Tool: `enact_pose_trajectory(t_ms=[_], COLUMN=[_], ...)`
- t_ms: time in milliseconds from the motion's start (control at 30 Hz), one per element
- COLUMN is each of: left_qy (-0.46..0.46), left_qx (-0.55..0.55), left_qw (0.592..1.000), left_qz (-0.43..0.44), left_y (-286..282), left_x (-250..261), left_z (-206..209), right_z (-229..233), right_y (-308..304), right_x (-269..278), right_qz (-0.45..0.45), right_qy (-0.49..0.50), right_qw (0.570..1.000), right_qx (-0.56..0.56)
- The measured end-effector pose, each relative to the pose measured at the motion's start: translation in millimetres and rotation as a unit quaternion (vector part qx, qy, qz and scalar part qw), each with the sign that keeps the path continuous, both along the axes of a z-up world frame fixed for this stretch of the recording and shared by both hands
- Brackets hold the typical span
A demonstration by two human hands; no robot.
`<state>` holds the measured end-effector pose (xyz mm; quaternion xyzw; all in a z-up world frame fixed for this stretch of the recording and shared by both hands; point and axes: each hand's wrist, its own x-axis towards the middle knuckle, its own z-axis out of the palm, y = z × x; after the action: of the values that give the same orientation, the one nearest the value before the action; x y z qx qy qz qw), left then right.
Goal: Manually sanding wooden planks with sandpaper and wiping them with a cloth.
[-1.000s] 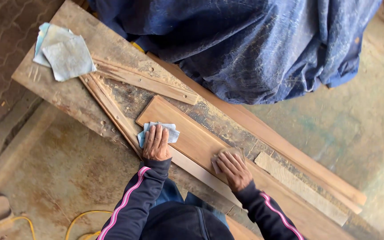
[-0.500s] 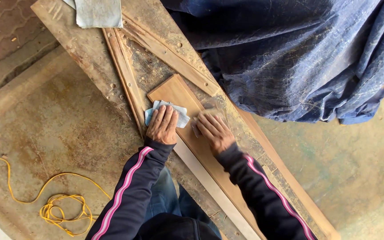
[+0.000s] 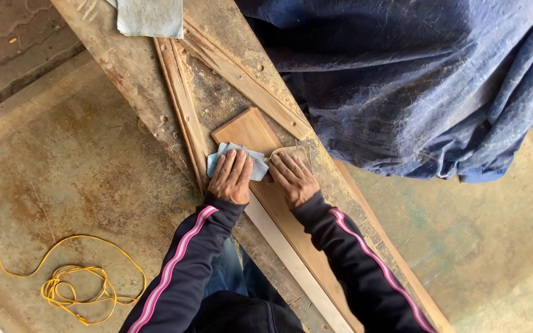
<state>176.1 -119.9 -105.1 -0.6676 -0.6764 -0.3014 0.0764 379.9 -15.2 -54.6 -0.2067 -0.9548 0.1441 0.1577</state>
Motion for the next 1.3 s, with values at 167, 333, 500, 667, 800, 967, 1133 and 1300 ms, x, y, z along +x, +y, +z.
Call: enact_pose_trajectory(t_ms=[167, 333, 500, 667, 800, 967, 1133, 1300], left_qy=[-0.008, -0.003, 0.01, 0.009, 0.015, -0.019, -0.025, -0.044], left_qx=[-0.001, -0.02, -0.014, -0.012, -0.019, 0.019, 0.041, 0.046], left_qw=[1.0, 1.0, 1.0, 1.0, 0.999, 0.992, 0.992, 0.989], left_qz=[0.013, 0.006, 0.017, 0.022, -0.022, -0.123, -0.118, -0.132], left_y=[2, 1, 0, 0, -26, -33, -32, -27], left_x=[1, 2, 3, -4, -38, -51, -53, -58], left_z=[5, 6, 8, -13, -19, -5, 9, 8], right_z=[25, 14, 11, 9, 11, -4, -9, 1], right_y=[-47, -49, 9, -1, -29, -8, 30, 4], right_x=[98, 97, -11, -1, 42, -16, -118, -71], right_qz=[-0.032, -0.033, -0.013, -0.026, -0.017, -0.027, -0.072, -0.099], right_qy=[-0.034, -0.055, -0.038, -0.038, -0.029, -0.036, -0.007, -0.014], right_qw=[0.999, 0.998, 0.999, 0.999, 0.999, 0.999, 0.997, 0.995], right_qx=[-0.019, -0.027, -0.014, -0.015, 0.003, 0.008, 0.005, -0.002])
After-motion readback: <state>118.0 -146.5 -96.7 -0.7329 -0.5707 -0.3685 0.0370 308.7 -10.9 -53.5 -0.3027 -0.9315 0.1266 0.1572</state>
